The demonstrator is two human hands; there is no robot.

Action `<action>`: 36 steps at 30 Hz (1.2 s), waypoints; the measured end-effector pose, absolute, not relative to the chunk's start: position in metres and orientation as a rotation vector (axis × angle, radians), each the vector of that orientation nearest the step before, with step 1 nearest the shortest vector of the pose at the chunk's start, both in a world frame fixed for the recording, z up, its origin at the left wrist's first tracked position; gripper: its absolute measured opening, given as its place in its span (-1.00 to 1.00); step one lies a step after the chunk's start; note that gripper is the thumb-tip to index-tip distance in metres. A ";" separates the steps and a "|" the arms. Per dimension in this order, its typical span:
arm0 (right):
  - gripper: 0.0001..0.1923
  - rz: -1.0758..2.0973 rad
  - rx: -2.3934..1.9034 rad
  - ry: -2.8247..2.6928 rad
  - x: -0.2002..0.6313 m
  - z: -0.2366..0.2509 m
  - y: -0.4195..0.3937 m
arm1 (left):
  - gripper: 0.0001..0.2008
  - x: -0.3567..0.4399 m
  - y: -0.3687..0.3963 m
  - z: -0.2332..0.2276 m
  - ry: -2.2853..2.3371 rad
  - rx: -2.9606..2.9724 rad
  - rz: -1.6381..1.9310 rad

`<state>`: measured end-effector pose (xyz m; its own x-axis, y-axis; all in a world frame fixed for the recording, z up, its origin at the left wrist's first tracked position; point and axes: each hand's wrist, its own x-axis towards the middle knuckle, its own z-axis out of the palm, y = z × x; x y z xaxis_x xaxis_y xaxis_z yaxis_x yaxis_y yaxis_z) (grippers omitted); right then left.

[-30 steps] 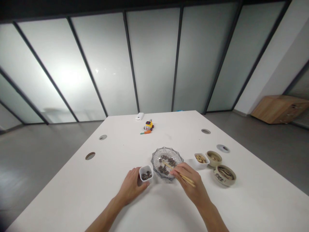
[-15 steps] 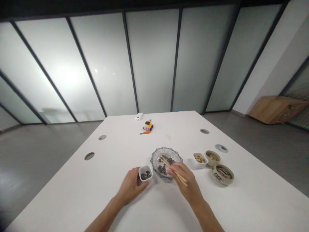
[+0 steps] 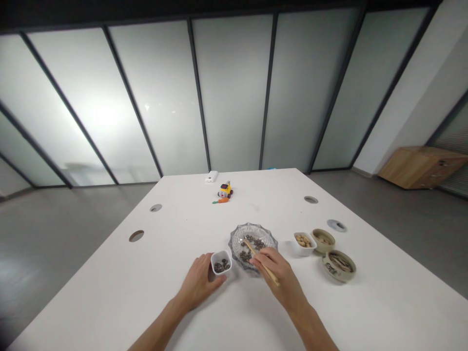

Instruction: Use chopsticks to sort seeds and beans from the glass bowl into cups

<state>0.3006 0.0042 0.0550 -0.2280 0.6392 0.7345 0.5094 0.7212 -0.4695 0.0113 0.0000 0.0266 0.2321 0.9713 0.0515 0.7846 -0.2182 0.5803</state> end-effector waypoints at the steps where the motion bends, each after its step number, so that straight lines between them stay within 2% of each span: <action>1: -0.78 0.166 -0.890 -1.883 0.301 0.055 0.004 | -0.69 0.011 0.000 0.026 1.607 2.074 0.578; 13: -0.79 0.116 -0.927 -1.743 0.306 0.057 0.004 | -0.68 0.012 0.000 0.027 1.619 2.065 0.561; 20: -0.72 0.093 -0.942 -1.748 0.309 0.063 0.004 | -0.68 0.011 -0.001 0.029 1.639 2.073 0.526; 36: -0.60 0.334 -1.015 -1.762 0.308 0.060 0.004 | -0.67 0.012 -0.001 0.029 1.620 2.075 0.535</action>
<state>0.3081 0.0040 0.0596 -0.1135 0.7621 0.6374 0.4761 0.6048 -0.6384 0.0115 -0.0009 0.0291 0.2344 0.9718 0.0270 0.7968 -0.2079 0.5673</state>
